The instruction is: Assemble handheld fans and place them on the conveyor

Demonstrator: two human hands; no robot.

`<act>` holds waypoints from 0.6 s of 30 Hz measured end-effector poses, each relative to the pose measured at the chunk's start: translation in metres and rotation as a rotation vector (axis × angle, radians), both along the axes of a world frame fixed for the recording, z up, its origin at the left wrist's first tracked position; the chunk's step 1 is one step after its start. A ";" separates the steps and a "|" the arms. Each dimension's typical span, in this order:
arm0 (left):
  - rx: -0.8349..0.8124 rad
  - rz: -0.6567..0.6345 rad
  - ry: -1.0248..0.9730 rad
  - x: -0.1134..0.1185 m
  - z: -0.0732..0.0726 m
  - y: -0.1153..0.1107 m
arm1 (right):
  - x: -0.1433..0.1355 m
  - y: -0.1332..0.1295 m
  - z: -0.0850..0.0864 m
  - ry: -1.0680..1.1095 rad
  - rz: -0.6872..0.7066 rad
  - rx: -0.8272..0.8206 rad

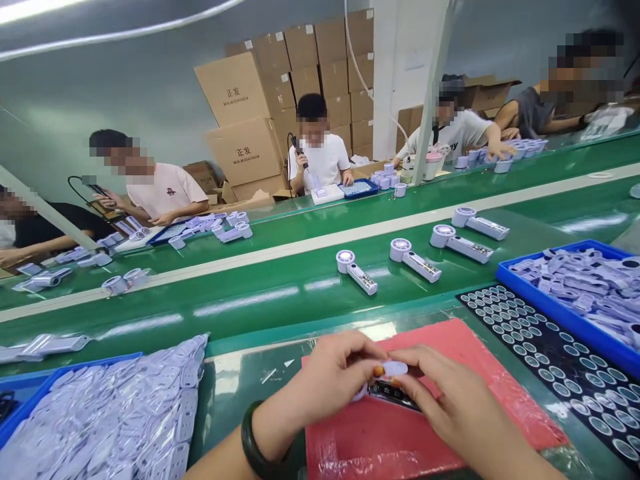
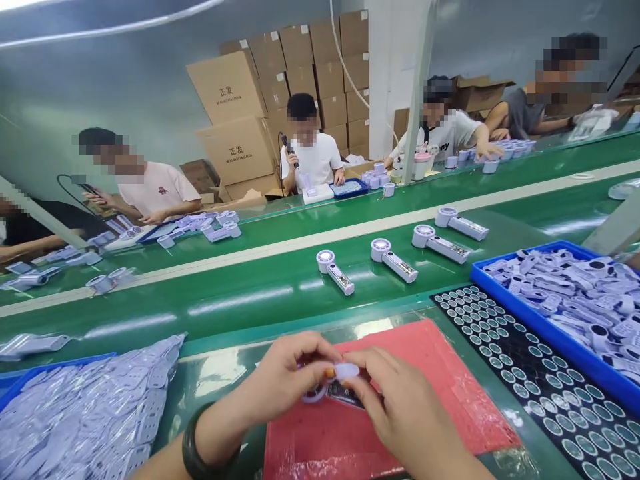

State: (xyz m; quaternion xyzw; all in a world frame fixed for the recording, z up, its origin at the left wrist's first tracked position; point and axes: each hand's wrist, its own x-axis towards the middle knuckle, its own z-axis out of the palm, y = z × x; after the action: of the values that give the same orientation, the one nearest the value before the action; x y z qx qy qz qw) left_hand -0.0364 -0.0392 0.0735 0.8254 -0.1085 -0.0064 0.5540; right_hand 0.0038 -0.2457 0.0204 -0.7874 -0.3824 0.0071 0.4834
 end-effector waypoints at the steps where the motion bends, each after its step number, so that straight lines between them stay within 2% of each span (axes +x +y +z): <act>1: -0.040 0.022 0.019 0.001 0.001 0.003 | 0.001 -0.002 0.000 0.001 -0.005 0.000; 3: -0.038 0.081 -0.036 0.000 0.002 0.011 | 0.002 -0.004 -0.002 0.010 -0.042 -0.004; 5: 0.101 0.104 -0.156 -0.005 -0.001 0.018 | 0.001 -0.005 -0.006 0.011 -0.074 -0.021; 8: 0.320 0.014 -0.273 -0.015 -0.013 0.022 | -0.004 -0.004 -0.015 -0.026 -0.062 -0.068; 12: 0.422 -0.116 -0.273 -0.023 -0.033 0.010 | -0.012 -0.004 -0.025 -0.048 -0.033 -0.121; 18: 0.480 -0.037 -0.264 -0.020 -0.045 -0.006 | -0.013 -0.005 -0.029 -0.029 -0.006 -0.121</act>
State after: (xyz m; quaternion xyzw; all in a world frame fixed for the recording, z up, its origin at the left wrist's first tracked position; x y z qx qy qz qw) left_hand -0.0563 -0.0448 0.0288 0.9246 -0.1902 0.0657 0.3234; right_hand -0.0090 -0.2509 -0.0081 -0.8164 -0.3860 0.0173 0.4292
